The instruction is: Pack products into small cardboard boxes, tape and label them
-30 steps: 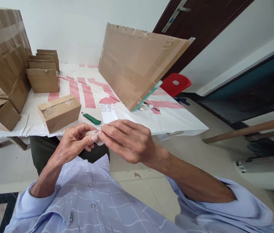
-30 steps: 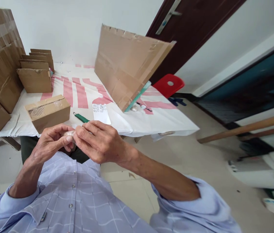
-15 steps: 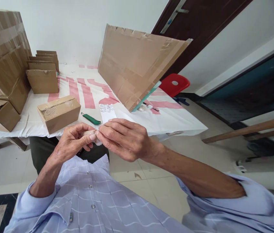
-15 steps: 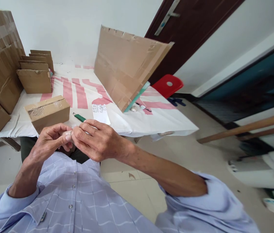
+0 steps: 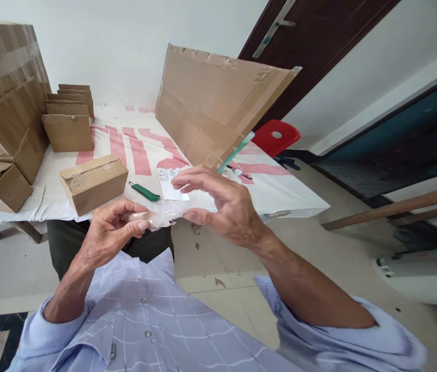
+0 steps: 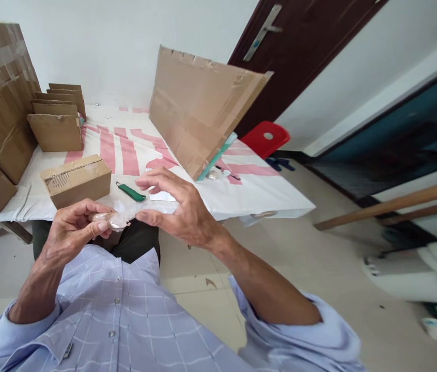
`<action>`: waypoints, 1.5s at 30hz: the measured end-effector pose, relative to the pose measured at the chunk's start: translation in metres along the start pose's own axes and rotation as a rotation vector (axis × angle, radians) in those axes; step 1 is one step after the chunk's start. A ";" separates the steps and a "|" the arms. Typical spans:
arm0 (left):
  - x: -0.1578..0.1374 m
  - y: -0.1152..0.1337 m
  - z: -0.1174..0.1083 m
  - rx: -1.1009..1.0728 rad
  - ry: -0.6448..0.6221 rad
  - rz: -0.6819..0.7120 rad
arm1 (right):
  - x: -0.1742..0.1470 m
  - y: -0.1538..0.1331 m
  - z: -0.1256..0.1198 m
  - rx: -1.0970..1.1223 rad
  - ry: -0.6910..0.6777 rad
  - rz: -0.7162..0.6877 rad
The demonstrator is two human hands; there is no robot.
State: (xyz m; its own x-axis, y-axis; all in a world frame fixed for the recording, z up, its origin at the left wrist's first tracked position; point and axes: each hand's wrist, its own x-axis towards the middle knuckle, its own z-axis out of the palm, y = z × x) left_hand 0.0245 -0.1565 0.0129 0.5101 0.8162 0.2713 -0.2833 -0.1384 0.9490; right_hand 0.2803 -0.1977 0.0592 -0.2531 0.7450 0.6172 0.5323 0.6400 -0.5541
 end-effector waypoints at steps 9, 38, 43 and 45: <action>-0.003 0.002 0.003 0.105 0.047 0.128 | -0.005 -0.003 0.013 0.575 -0.279 0.454; 0.004 0.003 0.001 0.194 -0.148 0.549 | -0.002 -0.016 0.029 0.449 -0.127 0.300; 0.009 0.009 0.000 0.219 -0.194 0.649 | -0.006 -0.011 0.044 0.696 -0.105 0.336; 0.011 0.007 0.001 0.179 -0.211 0.635 | -0.007 -0.010 0.047 0.716 -0.073 0.334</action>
State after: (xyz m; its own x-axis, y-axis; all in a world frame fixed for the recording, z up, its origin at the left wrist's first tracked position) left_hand 0.0285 -0.1489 0.0229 0.4419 0.4219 0.7916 -0.4506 -0.6587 0.6026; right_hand 0.2382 -0.2008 0.0341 -0.2372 0.9135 0.3305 -0.0529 0.3276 -0.9434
